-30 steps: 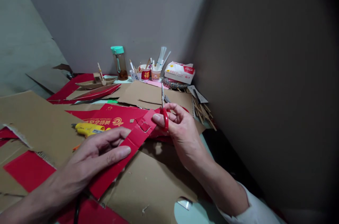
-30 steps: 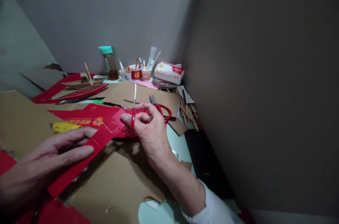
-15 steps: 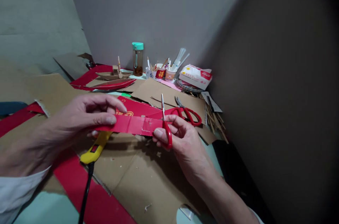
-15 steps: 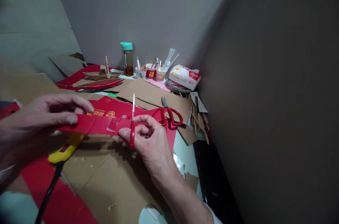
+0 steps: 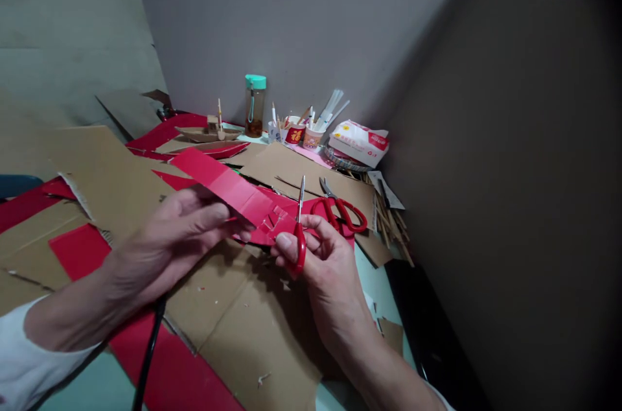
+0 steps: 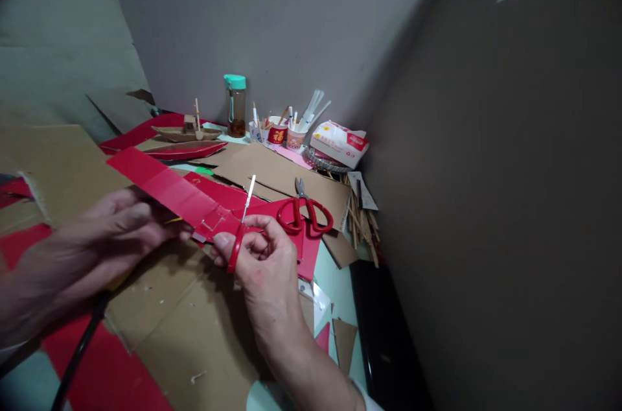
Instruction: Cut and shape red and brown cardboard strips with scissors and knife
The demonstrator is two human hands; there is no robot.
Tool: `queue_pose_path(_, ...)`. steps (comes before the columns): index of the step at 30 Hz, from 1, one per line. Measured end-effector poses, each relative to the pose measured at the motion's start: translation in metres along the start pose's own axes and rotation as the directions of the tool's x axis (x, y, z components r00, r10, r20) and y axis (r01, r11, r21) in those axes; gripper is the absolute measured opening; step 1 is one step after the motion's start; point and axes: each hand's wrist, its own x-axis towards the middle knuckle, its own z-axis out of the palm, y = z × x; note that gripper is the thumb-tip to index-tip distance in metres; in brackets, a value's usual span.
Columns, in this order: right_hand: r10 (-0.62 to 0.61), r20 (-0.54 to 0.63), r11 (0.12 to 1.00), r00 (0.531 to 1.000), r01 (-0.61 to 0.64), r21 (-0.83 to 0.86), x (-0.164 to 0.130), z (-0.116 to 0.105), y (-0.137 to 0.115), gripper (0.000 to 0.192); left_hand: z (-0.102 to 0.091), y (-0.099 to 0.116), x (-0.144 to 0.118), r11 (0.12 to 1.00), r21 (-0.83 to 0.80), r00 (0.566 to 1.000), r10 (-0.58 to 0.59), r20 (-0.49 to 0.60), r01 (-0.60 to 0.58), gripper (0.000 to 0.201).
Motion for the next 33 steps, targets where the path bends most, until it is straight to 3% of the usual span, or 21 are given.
queue_pose_path(3,0.034,0.033,0.999,0.999,-0.033,-0.025,-0.002,0.003,-0.001,0.056,-0.001,-0.007,-0.003,0.990,0.120,0.990,-0.083,0.113,0.069,0.018)
queue_pose_path(6,0.096,0.115,0.995,0.989,-0.094,-0.030,-0.007,0.006,-0.003,0.055,-0.002,-0.007,-0.003,0.990,0.114,0.987,-0.100,0.125,0.086,0.016)
queue_pose_path(9,0.086,0.196,0.996,0.977,-0.086,-0.007,-0.010,0.003,-0.003,0.046,-0.001,-0.004,-0.004,0.995,0.062,0.990,-0.087,0.110,0.080,0.013)
queue_pose_path(13,-0.014,0.195,1.000,0.981,0.017,-0.010,-0.010,-0.006,0.005,0.026,-0.001,-0.003,-0.005,0.999,-0.013,0.997,-0.034,0.062,0.035,0.019)
queue_pose_path(16,-0.042,0.232,0.999,0.972,0.042,0.003,-0.012,-0.009,0.007,0.025,-0.005,-0.003,-0.003,0.998,-0.057,1.000,-0.002,-0.024,0.000,0.018)
queue_pose_path(21,0.186,0.302,0.980,0.935,-0.200,0.016,-0.024,0.002,-0.003,0.046,-0.008,-0.001,-0.001,0.997,-0.075,0.982,-0.002,-0.188,-0.013,0.010)
queue_pose_path(28,0.340,0.295,0.936,0.893,-0.351,-0.017,-0.030,0.015,-0.009,0.053,-0.006,-0.003,-0.006,0.995,-0.098,0.990,0.000,-0.140,-0.014,0.003)
queue_pose_path(33,0.336,0.324,0.935,0.884,-0.354,-0.003,-0.029,0.016,-0.010,0.055,-0.006,-0.003,-0.008,0.996,-0.088,0.988,0.011,-0.155,-0.025,0.006)
